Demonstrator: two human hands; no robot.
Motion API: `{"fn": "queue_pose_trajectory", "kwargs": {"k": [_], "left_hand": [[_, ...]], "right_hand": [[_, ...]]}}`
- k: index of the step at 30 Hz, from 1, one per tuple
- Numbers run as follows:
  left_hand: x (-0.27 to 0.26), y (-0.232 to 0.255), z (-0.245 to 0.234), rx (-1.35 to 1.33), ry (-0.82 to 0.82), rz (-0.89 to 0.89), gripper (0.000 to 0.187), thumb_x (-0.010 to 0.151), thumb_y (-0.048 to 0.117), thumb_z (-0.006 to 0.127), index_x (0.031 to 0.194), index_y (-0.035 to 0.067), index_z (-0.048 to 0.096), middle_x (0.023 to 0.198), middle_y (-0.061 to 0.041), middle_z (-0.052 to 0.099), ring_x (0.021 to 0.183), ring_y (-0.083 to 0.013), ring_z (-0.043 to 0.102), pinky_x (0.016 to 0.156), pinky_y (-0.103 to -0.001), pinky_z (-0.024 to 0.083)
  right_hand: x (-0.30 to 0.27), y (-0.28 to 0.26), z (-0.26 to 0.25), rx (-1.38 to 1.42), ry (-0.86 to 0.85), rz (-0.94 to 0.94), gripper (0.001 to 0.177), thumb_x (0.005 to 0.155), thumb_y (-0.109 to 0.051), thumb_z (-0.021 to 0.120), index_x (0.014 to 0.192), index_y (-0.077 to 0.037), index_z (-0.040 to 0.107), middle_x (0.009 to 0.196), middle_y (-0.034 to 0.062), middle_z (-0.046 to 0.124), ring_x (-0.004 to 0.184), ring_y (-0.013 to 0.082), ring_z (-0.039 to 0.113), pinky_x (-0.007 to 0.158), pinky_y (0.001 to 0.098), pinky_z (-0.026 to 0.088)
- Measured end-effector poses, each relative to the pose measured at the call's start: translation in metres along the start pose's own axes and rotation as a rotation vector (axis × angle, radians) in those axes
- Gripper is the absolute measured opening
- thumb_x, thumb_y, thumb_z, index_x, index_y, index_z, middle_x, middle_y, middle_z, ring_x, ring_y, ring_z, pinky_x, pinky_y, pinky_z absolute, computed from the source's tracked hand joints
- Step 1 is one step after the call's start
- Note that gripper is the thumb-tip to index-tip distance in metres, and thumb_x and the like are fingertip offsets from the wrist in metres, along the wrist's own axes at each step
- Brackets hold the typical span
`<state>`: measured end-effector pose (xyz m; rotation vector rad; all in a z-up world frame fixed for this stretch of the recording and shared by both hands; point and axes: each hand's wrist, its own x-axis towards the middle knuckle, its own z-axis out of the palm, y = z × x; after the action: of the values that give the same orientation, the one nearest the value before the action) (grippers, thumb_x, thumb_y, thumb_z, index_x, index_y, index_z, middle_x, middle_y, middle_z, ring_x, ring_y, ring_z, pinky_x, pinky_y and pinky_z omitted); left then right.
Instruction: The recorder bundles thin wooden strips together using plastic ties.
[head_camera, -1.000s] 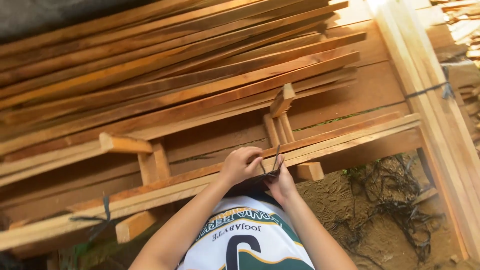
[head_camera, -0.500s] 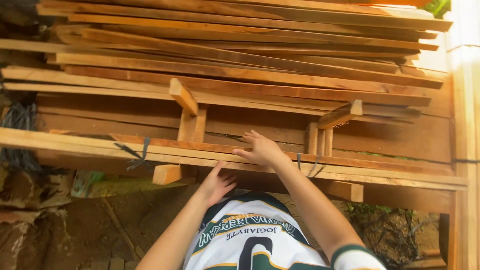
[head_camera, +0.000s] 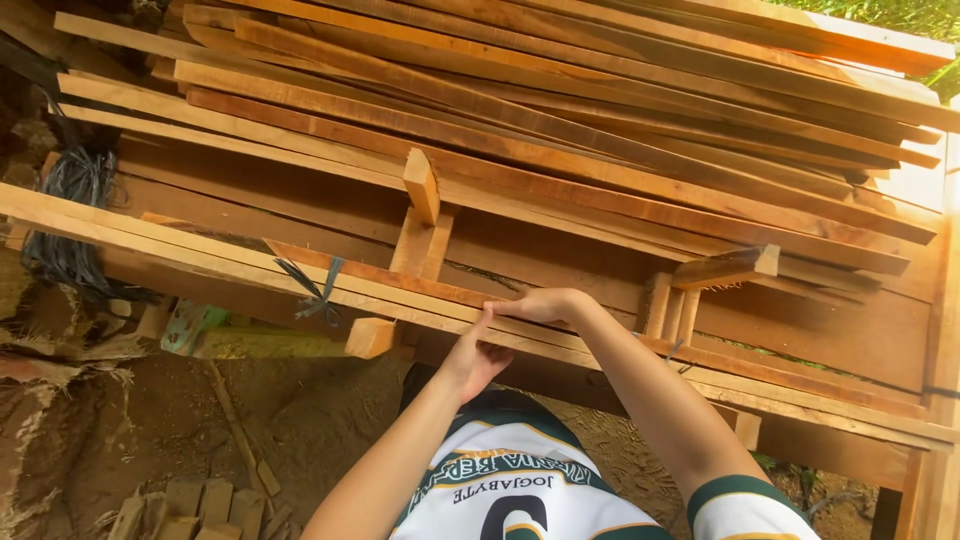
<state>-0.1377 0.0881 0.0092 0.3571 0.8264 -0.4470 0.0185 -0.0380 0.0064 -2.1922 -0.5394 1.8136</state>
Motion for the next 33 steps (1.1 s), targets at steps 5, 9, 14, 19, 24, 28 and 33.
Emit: {"fn": "queue_pose_trajectory", "kwargs": {"k": [5,9,14,19,24,28,33], "left_hand": [[-0.016,-0.007,-0.111,0.199,0.069,0.029,0.061,0.096,0.017,0.068,0.148,-0.005,0.045,0.150,-0.025,0.051,0.140,-0.0388,0.050,0.117,-0.051,0.038],[-0.045,0.007,-0.208,-0.052,0.453,0.367,0.029,0.089,-0.008,0.054,0.117,-0.013,0.061,0.120,-0.028,0.071,0.105,-0.0349,0.069,0.088,-0.041,0.054],[-0.032,0.097,-0.167,-0.396,0.654,0.518,0.092,0.096,0.073,0.043,0.156,0.005,0.031,0.158,-0.018,0.037,0.150,-0.0275,0.035,0.127,-0.042,0.024],[0.007,0.147,-0.141,-0.578,0.712,0.526,0.105,0.084,0.089,0.046,0.153,0.010,0.037,0.154,-0.015,0.044,0.146,-0.0252,0.041,0.126,-0.042,0.024],[-0.003,0.143,-0.134,-0.567,0.633,0.499,0.100,0.087,0.085,0.045,0.154,0.011,0.039,0.155,-0.016,0.044,0.144,-0.0307,0.044,0.123,-0.048,0.028],[-0.020,0.138,-0.142,-0.557,0.574,0.476,0.098,0.088,0.083,0.044,0.154,0.011,0.040,0.156,-0.016,0.044,0.143,-0.0334,0.045,0.122,-0.051,0.030],[-0.028,0.148,-0.134,-0.549,0.470,0.461,0.092,0.091,0.079,0.043,0.155,0.012,0.041,0.158,-0.016,0.044,0.141,-0.0389,0.047,0.119,-0.058,0.034]], "right_hand": [[0.015,-0.037,0.000,0.027,0.007,-0.096,0.089,0.087,-0.083,0.044,0.145,-0.017,0.058,0.152,0.0158,0.053,0.145,0.0354,0.043,0.121,0.0478,0.034],[0.062,-0.093,0.004,0.037,0.112,-0.260,0.091,0.082,-0.076,0.036,0.144,-0.013,0.057,0.150,0.0102,0.056,0.137,0.0314,0.055,0.115,0.0422,0.043],[0.101,-0.185,0.008,0.227,-0.007,-0.268,0.092,0.088,-0.082,0.045,0.145,-0.010,0.058,0.152,0.0168,0.053,0.147,0.0336,0.041,0.123,0.0452,0.031],[0.118,-0.234,0.013,0.118,-0.156,-0.274,0.103,0.081,-0.082,0.052,0.150,-0.006,0.051,0.157,0.0211,0.045,0.150,0.0374,0.035,0.126,0.0470,0.025],[0.159,-0.216,0.025,0.354,-0.178,-0.119,0.103,0.079,-0.079,0.064,0.157,-0.014,0.044,0.161,0.0161,0.041,0.147,0.0318,0.040,0.120,0.0446,0.037],[0.143,-0.221,0.027,0.286,-0.218,-0.087,0.118,0.075,-0.083,0.064,0.162,-0.012,0.030,0.164,0.0237,0.030,0.151,0.0380,0.031,0.123,0.0520,0.028],[0.134,-0.228,0.020,0.176,-0.127,-0.163,0.108,0.080,-0.087,0.051,0.157,-0.012,0.042,0.163,0.0190,0.036,0.153,0.0354,0.028,0.128,0.0469,0.019]]}}
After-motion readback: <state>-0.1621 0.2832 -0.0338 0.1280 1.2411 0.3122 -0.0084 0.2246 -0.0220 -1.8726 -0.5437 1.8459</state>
